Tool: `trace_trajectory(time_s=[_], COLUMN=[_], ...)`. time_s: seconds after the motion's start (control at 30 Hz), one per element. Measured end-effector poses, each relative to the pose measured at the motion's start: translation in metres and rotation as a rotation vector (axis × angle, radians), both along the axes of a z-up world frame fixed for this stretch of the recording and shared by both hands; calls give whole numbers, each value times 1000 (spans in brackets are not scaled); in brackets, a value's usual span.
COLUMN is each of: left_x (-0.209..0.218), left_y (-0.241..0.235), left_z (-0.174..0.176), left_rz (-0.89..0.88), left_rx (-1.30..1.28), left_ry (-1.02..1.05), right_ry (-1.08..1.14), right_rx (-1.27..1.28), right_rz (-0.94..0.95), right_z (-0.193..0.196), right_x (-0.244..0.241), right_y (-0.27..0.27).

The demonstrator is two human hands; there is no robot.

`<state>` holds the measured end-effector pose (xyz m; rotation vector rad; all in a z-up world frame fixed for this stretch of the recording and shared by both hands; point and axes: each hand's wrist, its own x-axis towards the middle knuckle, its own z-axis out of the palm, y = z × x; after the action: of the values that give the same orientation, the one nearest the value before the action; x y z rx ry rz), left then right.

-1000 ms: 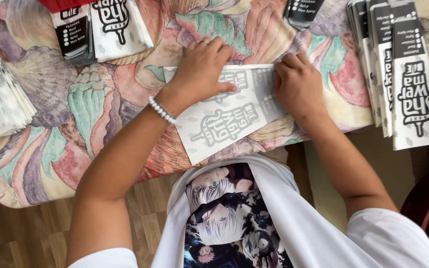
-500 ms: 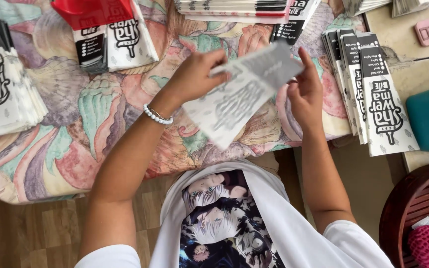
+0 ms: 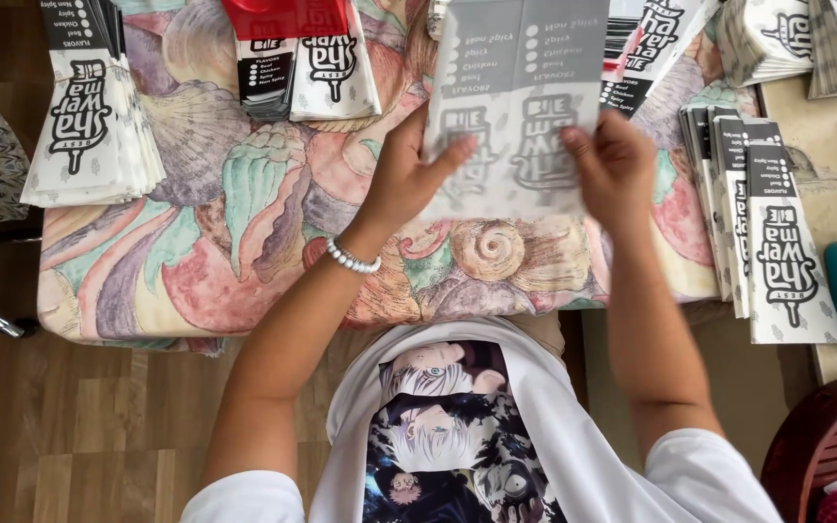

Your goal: Folding and stacking printed shawarma wrappers at a manual workstation.

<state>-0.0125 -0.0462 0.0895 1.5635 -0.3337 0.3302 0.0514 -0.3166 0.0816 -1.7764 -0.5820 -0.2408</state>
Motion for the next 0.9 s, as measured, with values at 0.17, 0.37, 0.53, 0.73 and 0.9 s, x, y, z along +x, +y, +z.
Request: trace_trajectory(time_s=[0.17,0.37,0.53,0.73,0.9], left_x=[-21,5,23,27,10], left_y=[37,60,62,59,54], left_z=[10,21,-29,-48,-55], left_rz=[-301,-78,89,255,334], left_rx=[-337,433,706,747,781], left_ry=[11,238,218,92,-22], right_ry=[-73,250,176,-407,-257], right_rx=[-865,-1527,-1546,-1159,-731], right_rz=[265,299,364,233,353], right_z=[133,150,94,35,3], right_x=[30,53,72,35,-66], right_y=[-18,92,106,85,74])
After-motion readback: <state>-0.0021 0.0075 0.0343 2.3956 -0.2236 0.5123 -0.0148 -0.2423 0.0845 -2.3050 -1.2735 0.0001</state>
